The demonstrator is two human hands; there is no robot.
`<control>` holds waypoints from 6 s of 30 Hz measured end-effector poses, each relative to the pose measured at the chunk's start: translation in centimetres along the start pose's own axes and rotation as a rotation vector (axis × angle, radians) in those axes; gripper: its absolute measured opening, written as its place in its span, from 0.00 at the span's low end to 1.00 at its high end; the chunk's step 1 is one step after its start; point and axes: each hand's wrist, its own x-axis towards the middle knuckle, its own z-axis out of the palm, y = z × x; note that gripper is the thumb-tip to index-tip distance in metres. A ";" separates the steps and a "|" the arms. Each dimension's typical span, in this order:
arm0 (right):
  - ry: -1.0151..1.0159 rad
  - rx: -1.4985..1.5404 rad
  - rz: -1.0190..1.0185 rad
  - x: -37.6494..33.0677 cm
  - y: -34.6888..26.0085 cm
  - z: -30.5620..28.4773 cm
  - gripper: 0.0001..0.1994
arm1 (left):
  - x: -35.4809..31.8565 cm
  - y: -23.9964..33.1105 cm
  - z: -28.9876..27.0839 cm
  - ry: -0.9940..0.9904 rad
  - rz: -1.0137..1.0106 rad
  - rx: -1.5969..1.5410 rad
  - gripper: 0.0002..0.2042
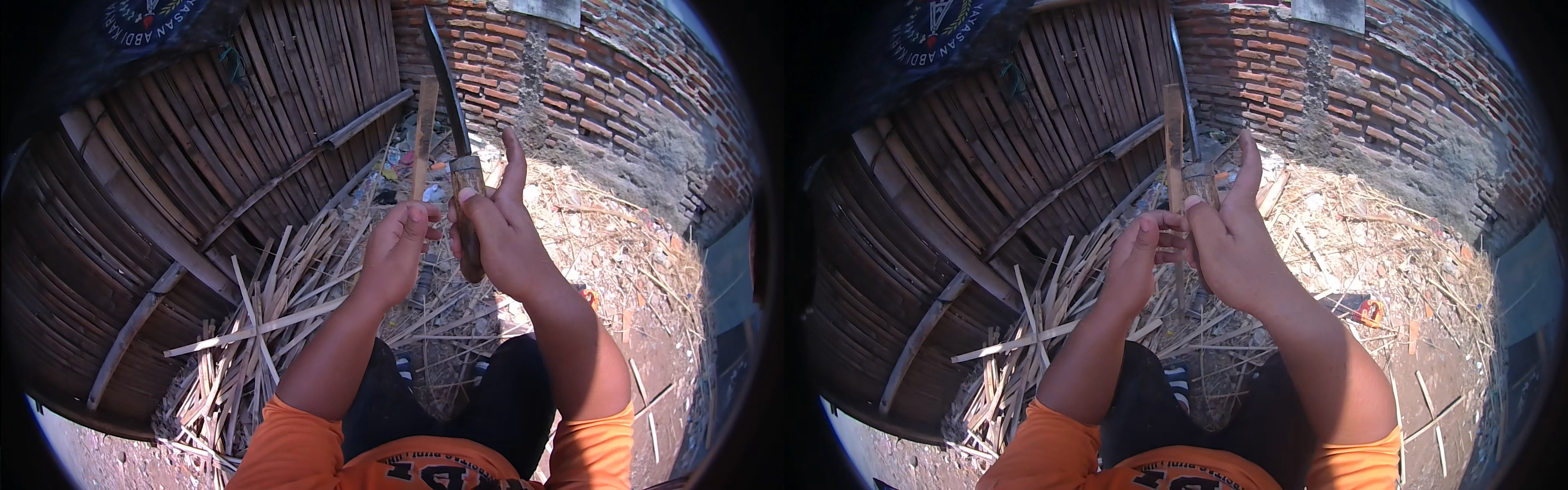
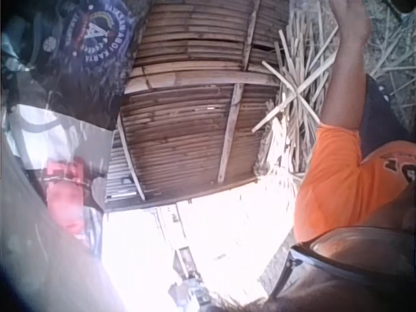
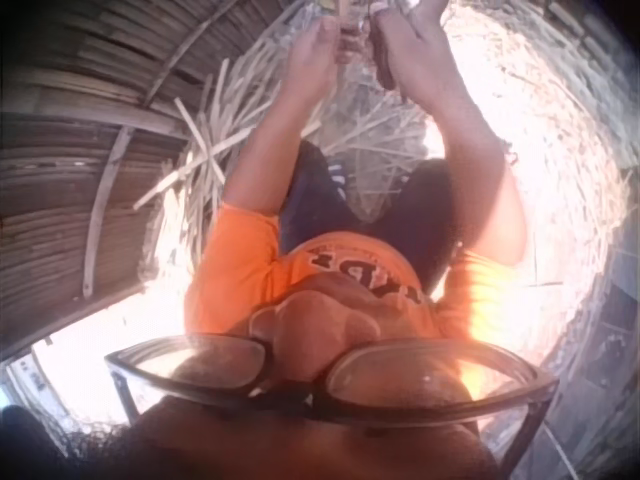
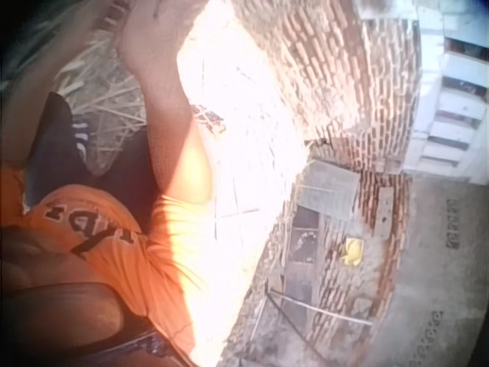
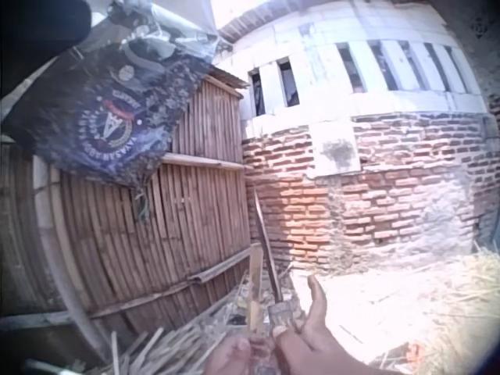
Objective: The person uses a machete to shave and smooth a strip of bamboo while holding it against a wooden post on the ground.
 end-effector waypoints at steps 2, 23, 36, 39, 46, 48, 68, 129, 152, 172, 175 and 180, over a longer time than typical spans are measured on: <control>-0.056 0.017 -0.002 -0.3 0.1 1.3 0.41 | -0.7 2.9 -0.8 -0.053 -0.123 -0.040 0.30; 0.172 -0.128 -0.219 0.0 7.2 2.9 0.40 | -2.8 11.0 -4.6 -0.028 -0.254 0.233 0.18; 0.086 -0.492 -0.342 8.0 13.1 5.8 0.12 | -5.1 13.7 -7.8 0.171 -0.339 0.360 0.15; 0.152 -0.494 -0.382 8.1 13.4 6.4 0.10 | -5.0 14.6 -7.8 0.235 -0.362 0.430 0.18; 0.213 -0.527 -0.425 8.7 13.9 7.5 0.08 | -4.4 14.7 -10.0 0.202 -0.314 0.406 0.15; 0.206 -0.530 -0.431 9.0 13.9 7.8 0.09 | -4.2 15.1 -10.6 0.181 -0.301 0.450 0.16; 0.097 -0.955 0.699 8.0 45.2 -17.7 0.19 | -5.9 15.6 -18.7 0.461 -0.156 0.623 0.26; -0.157 -1.159 0.686 11.3 63.8 -23.3 0.21 | -4.2 17.4 -13.6 0.544 -0.335 0.808 0.23; 0.154 -0.360 0.097 10.4 4.3 -10.9 0.14 | -3.1 17.2 -13.6 0.140 -0.298 0.783 0.20; 0.160 -1.324 -0.693 -0.5 -13.3 -4.1 0.17 | -5.9 17.0 -9.3 0.137 -0.274 0.634 0.18; 0.261 -1.191 -0.646 -1.0 -13.5 -4.2 0.19 | -6.1 16.4 -9.4 0.117 -0.271 0.635 0.18; 0.299 -1.118 -0.708 0.2 -11.6 -4.4 0.20 | -6.0 16.1 -9.0 0.106 -0.267 0.587 0.17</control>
